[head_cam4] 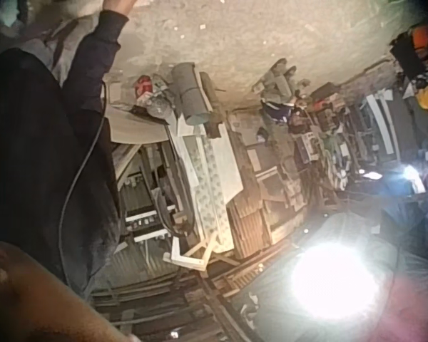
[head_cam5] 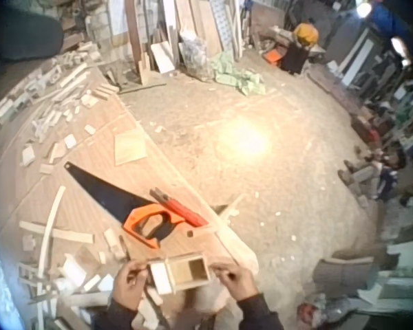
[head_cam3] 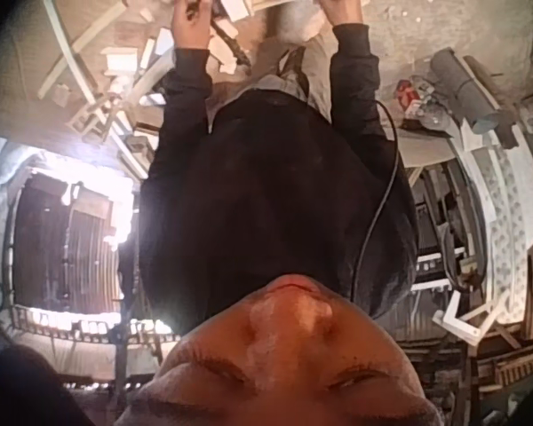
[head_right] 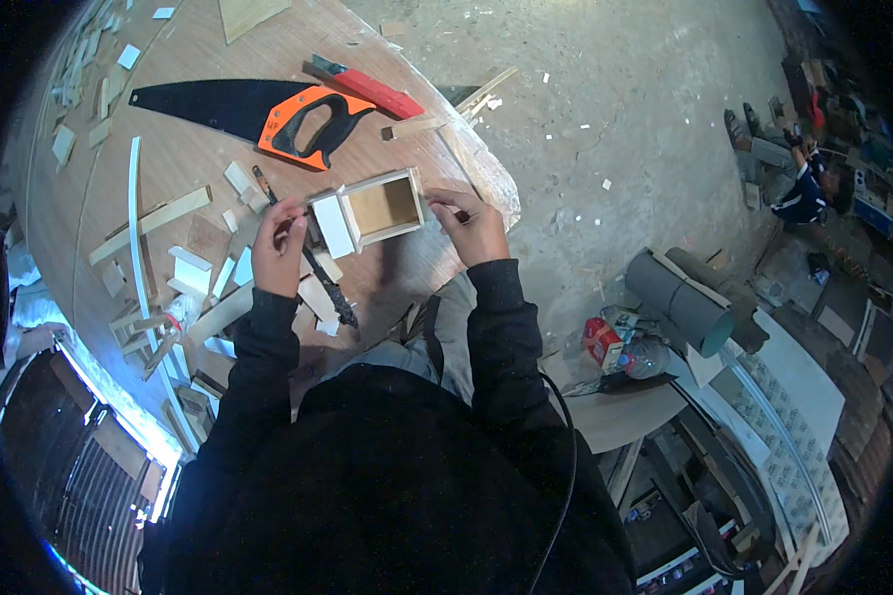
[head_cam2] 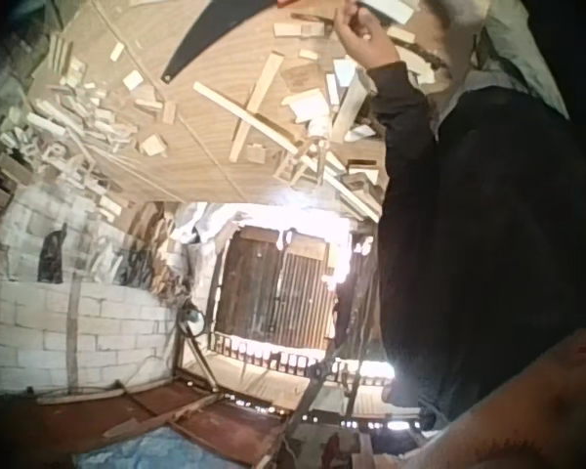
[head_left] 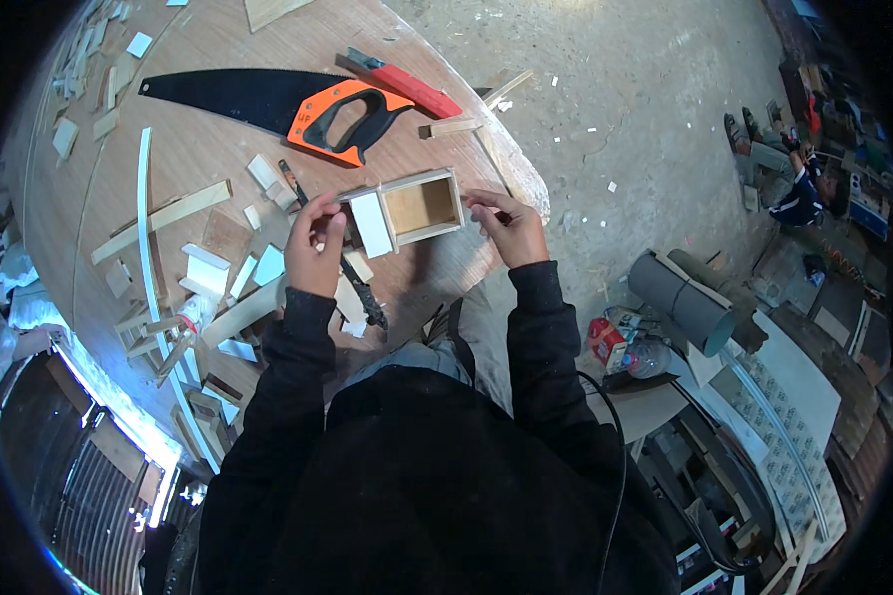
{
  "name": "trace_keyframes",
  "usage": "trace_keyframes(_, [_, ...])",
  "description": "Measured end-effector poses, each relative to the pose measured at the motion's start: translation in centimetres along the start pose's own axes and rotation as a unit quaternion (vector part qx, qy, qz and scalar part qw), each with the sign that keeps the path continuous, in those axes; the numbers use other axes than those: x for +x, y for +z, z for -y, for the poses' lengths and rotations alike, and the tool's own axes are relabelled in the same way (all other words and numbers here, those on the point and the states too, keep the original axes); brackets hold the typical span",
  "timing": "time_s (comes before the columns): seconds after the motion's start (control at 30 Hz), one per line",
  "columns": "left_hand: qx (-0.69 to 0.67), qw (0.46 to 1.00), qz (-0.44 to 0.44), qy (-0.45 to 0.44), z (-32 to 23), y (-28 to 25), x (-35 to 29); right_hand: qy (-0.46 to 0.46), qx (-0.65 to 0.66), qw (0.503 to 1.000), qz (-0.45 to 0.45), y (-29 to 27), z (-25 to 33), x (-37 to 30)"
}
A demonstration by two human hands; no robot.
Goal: The person assembles a small wooden box by applying glue to wooden pieces with an applicator stick, attaching the pieces together by hand, and aligning thin wooden strips onto the structure.
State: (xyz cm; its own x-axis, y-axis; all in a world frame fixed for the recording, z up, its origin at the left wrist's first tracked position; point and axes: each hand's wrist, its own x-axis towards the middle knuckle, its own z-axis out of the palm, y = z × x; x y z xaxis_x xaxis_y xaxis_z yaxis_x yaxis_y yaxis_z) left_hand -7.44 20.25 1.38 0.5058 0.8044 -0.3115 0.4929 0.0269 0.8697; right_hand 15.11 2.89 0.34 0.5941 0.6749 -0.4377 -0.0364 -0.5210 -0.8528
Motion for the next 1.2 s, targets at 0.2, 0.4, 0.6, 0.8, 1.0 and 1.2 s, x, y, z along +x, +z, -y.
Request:
trace_keyframes(0.2, [-0.073, 0.995, -0.016, -0.065, 2.6, 1.2, -1.4, -0.011, 0.088, 0.996, 0.009, -0.2, -1.0, 1.4])
trace_keyframes(0.4, [-0.076, 0.995, -0.026, -0.053, 2.8, 1.8, -1.0, -0.053, 0.057, 0.997, 0.022, -1.0, -1.4, 1.9])
trace_keyframes(0.6, [-0.069, 0.995, -0.032, -0.063, 2.8, 2.3, -1.4, -0.057, 0.036, 0.997, 0.049, -1.0, -1.6, 1.9])
trace_keyframes(0.8, [-0.058, 0.992, -0.033, -0.106, 2.5, 2.5, -2.0, -0.103, -0.004, 0.994, 0.035, -1.0, -1.6, 1.9])
trace_keyframes(1.0, [-0.051, 0.991, -0.041, -0.118, 3.3, 2.6, -2.1, -0.095, -0.072, 0.993, 0.025, -0.5, -1.5, 1.7])
trace_keyframes(1.2, [-0.087, 0.99, -0.018, -0.112, 3.2, 2.8, -2.0, -0.112, -0.083, 0.99, 0.01, -0.2, -1.3, 1.5])
